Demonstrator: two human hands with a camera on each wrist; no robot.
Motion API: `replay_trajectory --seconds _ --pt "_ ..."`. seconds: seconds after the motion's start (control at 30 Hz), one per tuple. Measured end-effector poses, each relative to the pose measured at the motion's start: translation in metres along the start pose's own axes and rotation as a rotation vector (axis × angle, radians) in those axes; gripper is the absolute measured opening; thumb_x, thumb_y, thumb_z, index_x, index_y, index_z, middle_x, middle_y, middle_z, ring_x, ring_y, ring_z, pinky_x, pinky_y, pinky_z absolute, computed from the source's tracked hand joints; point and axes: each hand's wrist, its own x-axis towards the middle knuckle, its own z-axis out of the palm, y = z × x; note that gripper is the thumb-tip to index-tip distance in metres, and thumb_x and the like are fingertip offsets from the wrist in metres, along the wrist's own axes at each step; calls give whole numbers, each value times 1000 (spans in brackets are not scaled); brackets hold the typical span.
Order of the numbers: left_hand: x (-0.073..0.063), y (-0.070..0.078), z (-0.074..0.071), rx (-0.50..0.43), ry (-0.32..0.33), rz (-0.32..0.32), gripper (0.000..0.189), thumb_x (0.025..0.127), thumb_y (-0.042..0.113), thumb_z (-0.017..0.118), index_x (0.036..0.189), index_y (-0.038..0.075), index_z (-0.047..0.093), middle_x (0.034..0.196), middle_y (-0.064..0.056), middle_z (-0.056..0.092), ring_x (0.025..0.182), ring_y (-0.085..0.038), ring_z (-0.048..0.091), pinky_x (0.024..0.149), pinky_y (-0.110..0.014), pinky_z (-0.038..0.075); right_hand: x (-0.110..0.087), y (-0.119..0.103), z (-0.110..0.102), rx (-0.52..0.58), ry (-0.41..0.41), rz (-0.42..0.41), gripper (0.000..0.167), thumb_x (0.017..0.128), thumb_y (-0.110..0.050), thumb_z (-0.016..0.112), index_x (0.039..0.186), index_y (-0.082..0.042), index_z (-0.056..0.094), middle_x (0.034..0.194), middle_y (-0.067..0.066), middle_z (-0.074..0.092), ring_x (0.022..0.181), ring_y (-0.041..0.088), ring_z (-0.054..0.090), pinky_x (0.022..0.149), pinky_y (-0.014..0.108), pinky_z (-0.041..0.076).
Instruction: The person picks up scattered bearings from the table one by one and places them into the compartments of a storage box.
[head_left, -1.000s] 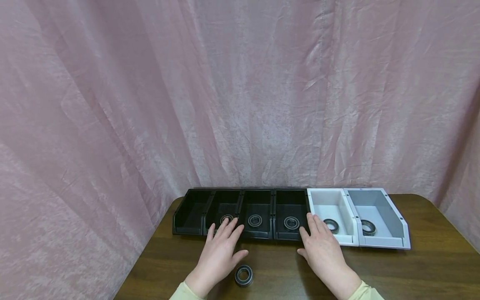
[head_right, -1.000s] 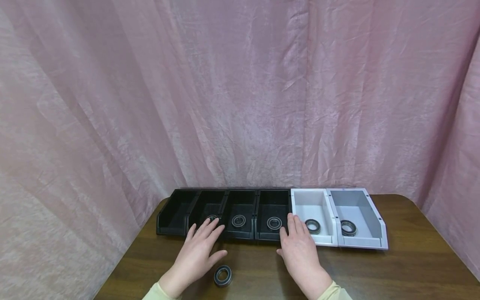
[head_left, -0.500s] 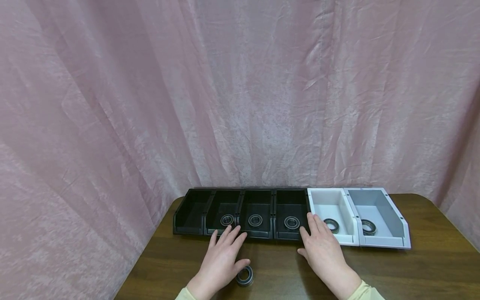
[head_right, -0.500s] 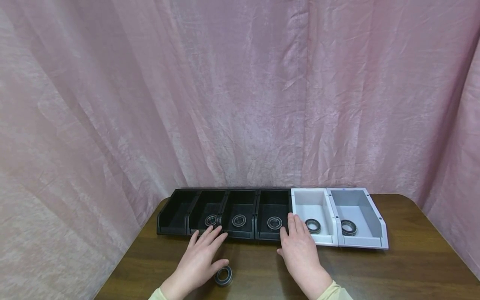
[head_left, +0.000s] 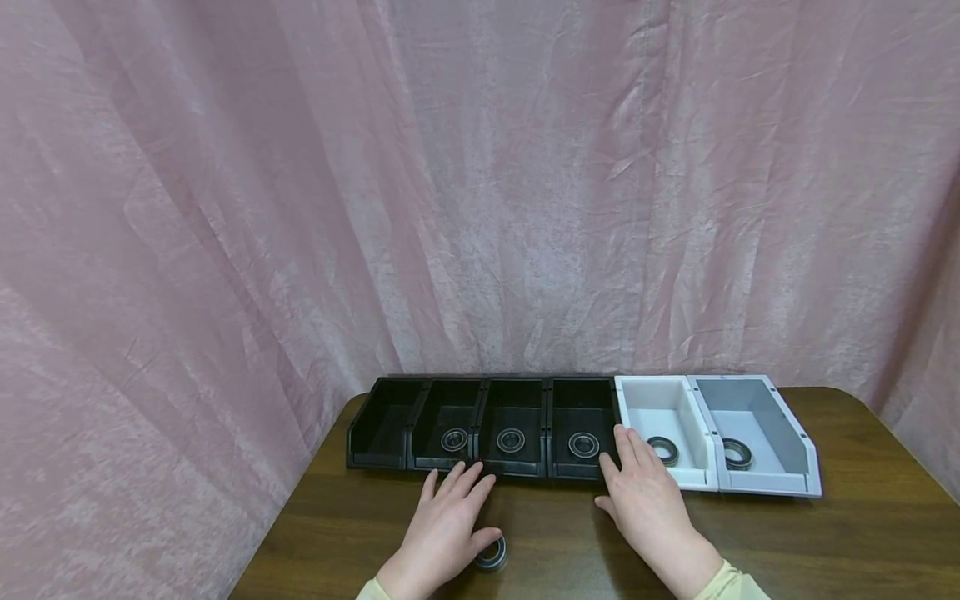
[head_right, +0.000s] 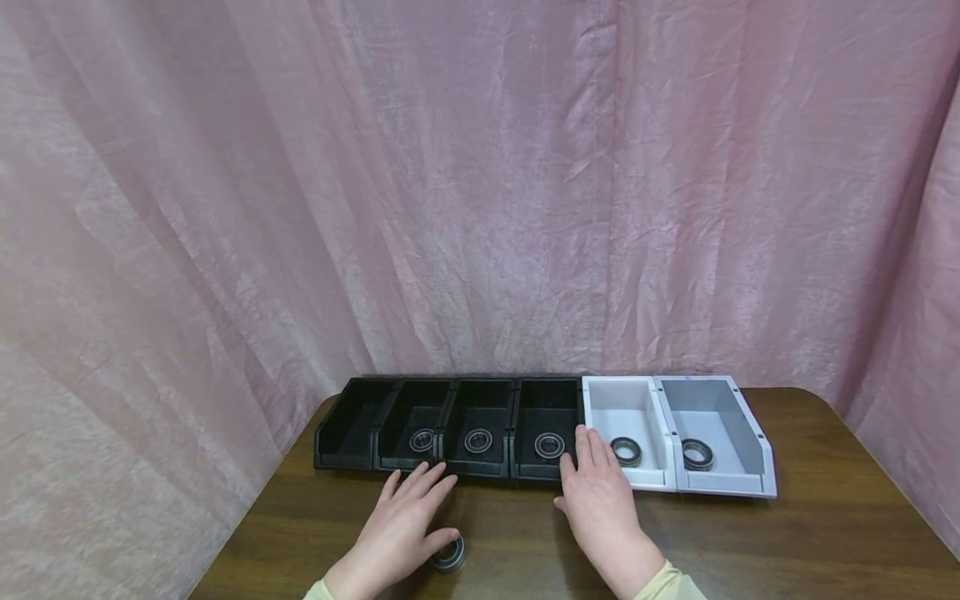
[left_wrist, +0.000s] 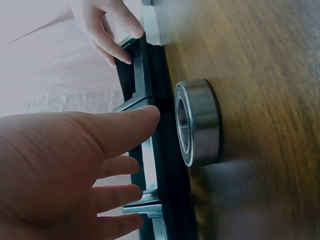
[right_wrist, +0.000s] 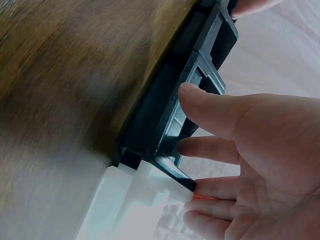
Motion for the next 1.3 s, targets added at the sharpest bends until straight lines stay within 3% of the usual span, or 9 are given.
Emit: replay_trajectory --seconds 0.27,0.8,1.3 --pt "-1 -4 4 17 -19 -15 69 95 46 87 151 12 66 161 -16 58 151 -45 50 118 -79 35 0 0 0 1 8 -2 57 82 -31 99 122 4 78 152 40 54 142 55 54 118 61 47" --pt "-2 -6 4 24 4 -43 68 95 42 88 151 10 66 159 -16 60 151 -44 50 119 -77 36 -1 0 -1 0 12 -8 58 81 -31 99 122 4 78 151 41 54 141 55 55 118 61 47" --pt "-13 -2 6 66 -11 -33 73 94 56 84 148 9 68 154 -15 63 146 -44 54 116 -76 40 0 0 0 -1 26 -9 58 81 -31 100 121 4 78 150 40 55 140 55 55 116 61 49"
